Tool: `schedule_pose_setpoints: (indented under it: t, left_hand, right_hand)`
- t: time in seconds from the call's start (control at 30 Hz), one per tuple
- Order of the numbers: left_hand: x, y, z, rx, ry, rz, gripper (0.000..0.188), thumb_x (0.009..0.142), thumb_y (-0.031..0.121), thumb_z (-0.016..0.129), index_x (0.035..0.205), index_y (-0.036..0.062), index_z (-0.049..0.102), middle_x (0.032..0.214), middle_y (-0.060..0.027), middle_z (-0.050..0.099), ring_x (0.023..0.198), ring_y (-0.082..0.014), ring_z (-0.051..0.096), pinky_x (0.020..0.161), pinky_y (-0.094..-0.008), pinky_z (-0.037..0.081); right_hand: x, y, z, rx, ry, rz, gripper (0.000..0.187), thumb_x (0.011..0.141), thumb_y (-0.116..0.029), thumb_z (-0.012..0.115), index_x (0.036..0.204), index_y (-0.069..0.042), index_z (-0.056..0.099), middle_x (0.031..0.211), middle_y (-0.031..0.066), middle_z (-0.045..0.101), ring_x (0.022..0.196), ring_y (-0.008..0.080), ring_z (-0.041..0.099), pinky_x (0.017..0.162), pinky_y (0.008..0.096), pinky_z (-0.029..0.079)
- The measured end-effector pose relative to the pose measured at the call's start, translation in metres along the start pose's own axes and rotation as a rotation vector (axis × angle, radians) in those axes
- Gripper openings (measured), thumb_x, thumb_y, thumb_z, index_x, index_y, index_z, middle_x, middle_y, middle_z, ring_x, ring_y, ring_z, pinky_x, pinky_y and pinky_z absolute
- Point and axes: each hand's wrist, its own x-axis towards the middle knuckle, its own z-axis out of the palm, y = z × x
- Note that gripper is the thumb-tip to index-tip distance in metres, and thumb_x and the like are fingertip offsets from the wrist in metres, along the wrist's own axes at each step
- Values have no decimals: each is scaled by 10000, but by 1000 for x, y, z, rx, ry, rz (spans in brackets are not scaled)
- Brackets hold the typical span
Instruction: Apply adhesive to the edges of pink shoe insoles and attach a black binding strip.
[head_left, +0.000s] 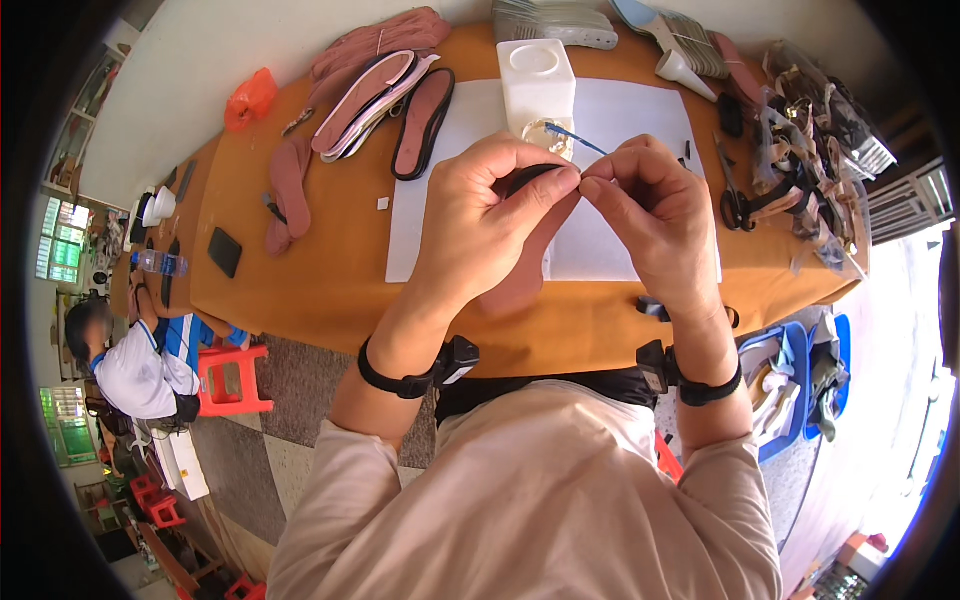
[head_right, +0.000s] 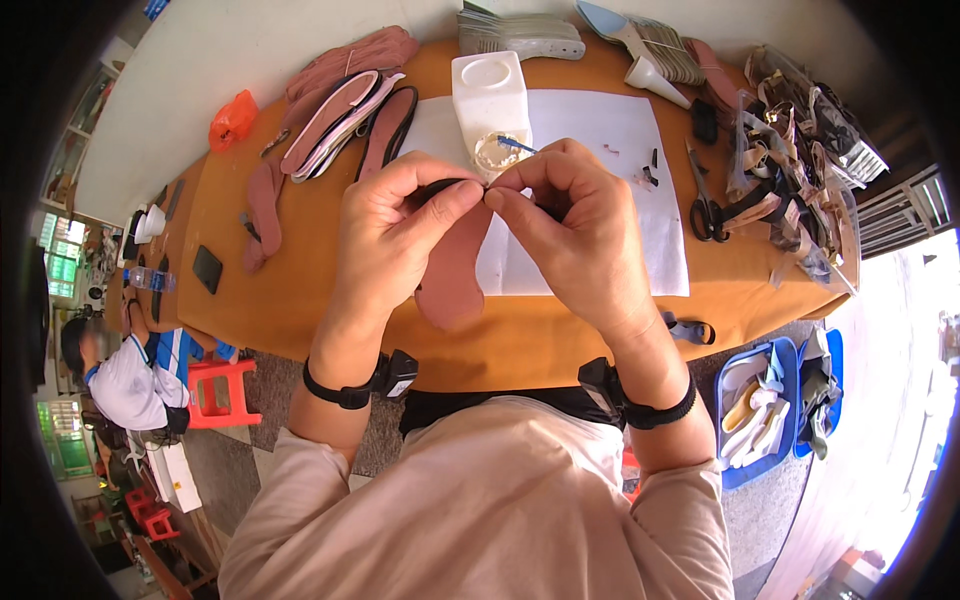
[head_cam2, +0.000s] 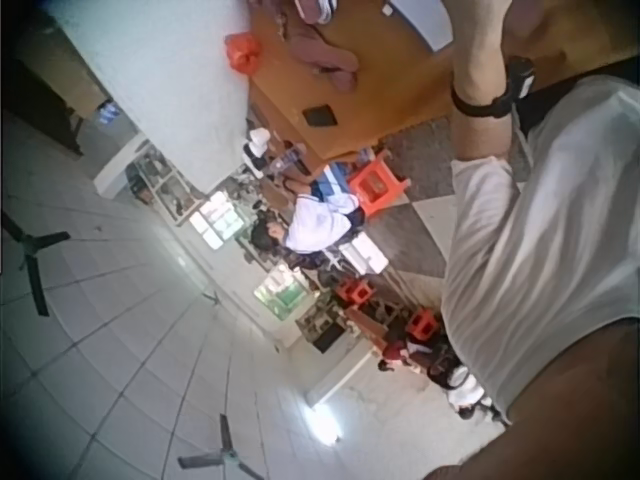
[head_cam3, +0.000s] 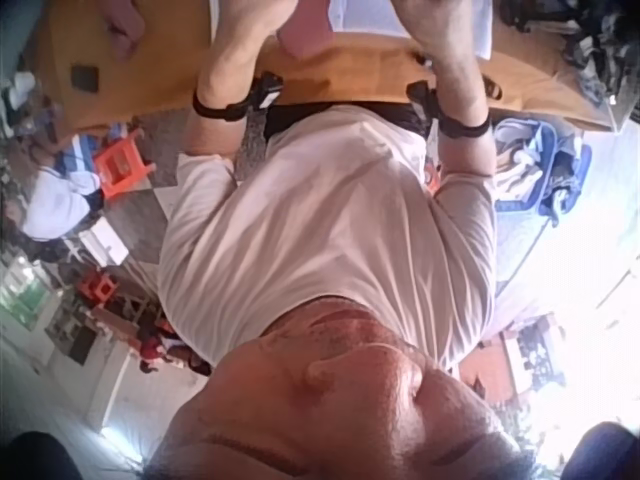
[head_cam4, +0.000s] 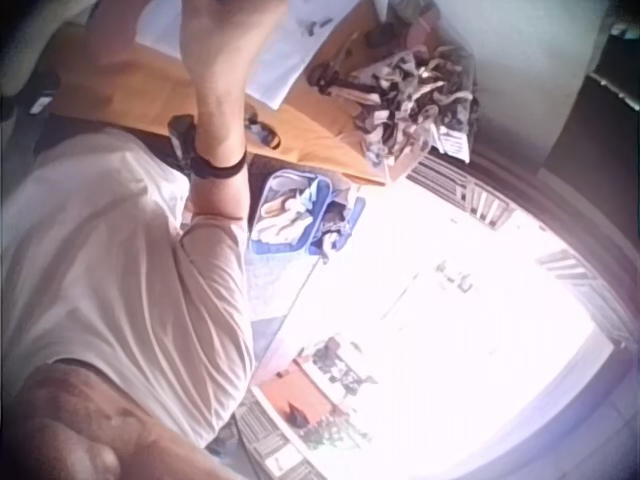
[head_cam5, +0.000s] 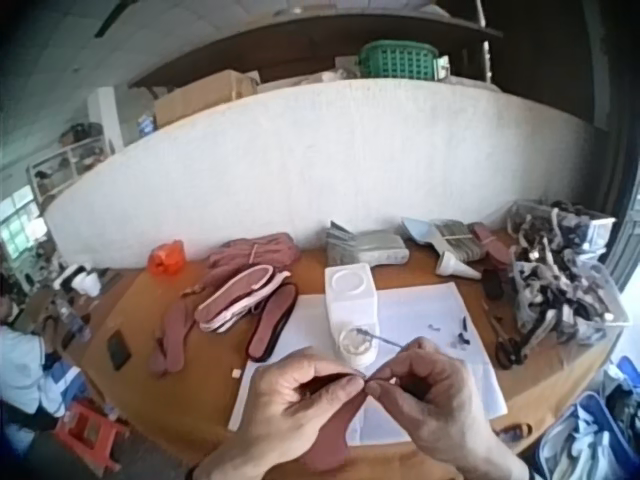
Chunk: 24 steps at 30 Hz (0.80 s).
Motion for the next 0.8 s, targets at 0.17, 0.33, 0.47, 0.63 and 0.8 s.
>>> schedule_pose_setpoints:
  t: [0.17,0.33,0.47,0.63,0.8]
  left_hand:
    - [-1,-2,-10,-186,49,-158,145,954,137,734,973,-5,715,815,20,653,732,-31,540,644,-200,437]
    - [-3,-7,-9,-329,81,-177,135,987,148,697,989,15,677,824,57,596,726,-7,471,639,-182,391]
    - [-4,-7,-8,-369,90,-152,124,996,145,684,995,23,667,843,52,607,759,-6,489,666,-174,398]
    - [-3,-6,-5,-394,106,-134,112,999,135,678,988,25,659,857,47,614,770,-5,497,679,-175,407]
    - [-4,-4,-3,-443,122,-101,99,1004,115,666,998,18,647,881,37,624,786,-4,511,697,-181,424]
  right_hand:
    - [-2,7,-5,205,-30,268,70,945,-23,705,984,14,659,851,-1,683,788,20,568,676,197,461]
    - [-7,23,0,281,-33,166,62,933,-8,715,972,9,669,850,-7,649,778,37,546,697,195,445]
    - [-11,32,6,247,-2,52,56,892,27,736,918,23,686,837,15,614,774,84,544,713,227,449]
    - [-12,32,9,171,9,41,47,866,41,747,869,25,703,826,32,611,765,110,552,712,253,455]
    - [-15,31,12,162,5,66,45,853,23,767,875,24,727,827,40,613,763,120,555,705,264,459]
